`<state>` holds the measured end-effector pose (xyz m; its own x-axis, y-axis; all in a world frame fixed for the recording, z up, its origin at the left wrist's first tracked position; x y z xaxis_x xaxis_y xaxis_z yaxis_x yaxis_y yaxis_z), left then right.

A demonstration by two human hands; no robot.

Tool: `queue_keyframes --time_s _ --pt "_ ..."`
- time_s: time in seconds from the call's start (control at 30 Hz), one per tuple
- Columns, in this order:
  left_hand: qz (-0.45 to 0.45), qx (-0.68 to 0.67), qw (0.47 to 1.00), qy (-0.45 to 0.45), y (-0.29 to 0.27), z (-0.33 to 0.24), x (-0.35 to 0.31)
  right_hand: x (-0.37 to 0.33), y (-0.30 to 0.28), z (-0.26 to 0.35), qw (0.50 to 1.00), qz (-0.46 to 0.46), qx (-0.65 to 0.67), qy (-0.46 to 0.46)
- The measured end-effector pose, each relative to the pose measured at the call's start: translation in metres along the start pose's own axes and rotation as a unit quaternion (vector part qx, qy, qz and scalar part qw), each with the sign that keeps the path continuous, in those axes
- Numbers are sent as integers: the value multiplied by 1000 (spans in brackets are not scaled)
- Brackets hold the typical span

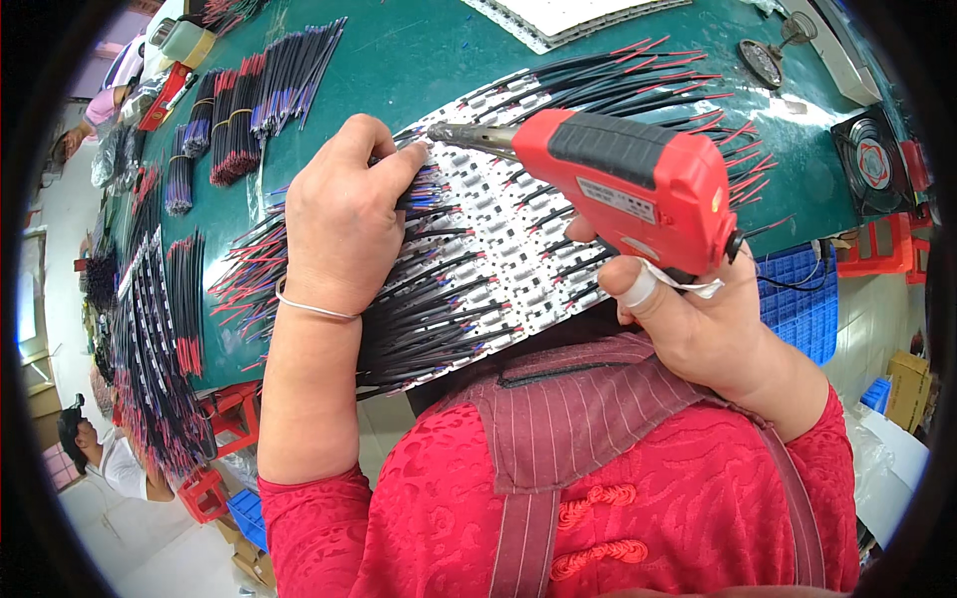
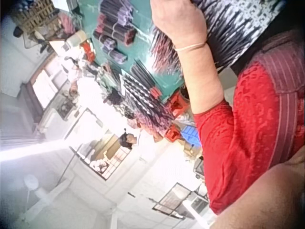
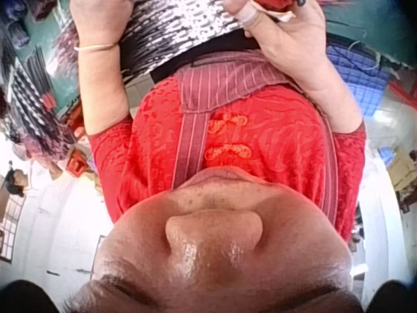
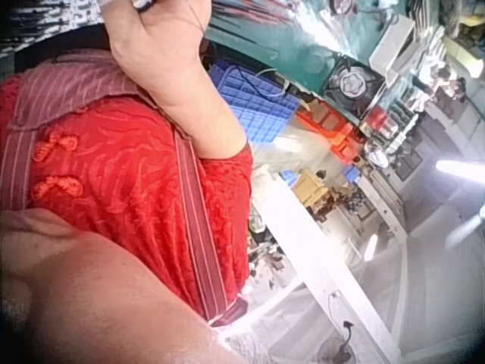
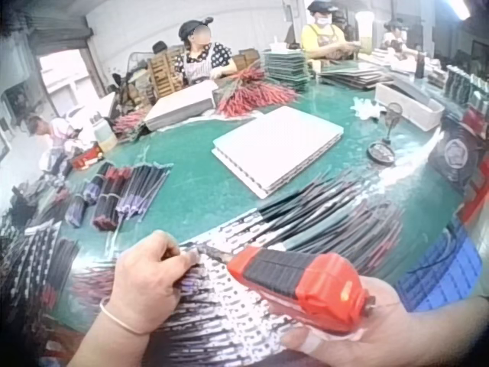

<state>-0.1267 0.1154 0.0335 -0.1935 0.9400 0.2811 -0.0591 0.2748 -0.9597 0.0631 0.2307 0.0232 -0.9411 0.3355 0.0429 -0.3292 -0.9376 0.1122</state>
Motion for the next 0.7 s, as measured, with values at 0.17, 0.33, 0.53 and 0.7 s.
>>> queue_keyframes --time_s 0.17,0.33,0.53,0.7 --pt "-4 -1 1000 6 2 1 1 2 -2 0 998 10 -67 -4" --pt "-6 -5 1000 8 0 1 1 2 -1 -3 999 0 -39 0" --pt "-4 -5 1000 3 1 2 1 6 -1 -3 997 -3 -73 -6" --pt "-10 0 1000 17 0 2 3 6 -1 -4 996 -5 -93 -9"
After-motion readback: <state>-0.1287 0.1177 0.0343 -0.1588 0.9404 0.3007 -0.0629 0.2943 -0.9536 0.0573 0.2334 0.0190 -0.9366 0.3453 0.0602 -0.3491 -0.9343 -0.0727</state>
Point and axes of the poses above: each hand's wrist, its own x-axis towards the middle knuckle, its own y-axis out of the palm, z = x × y, the point moved 6 cm from there along x, towards the middle knuckle, and after that the axes turned 10 degrees about z, right-handed, at the moved point
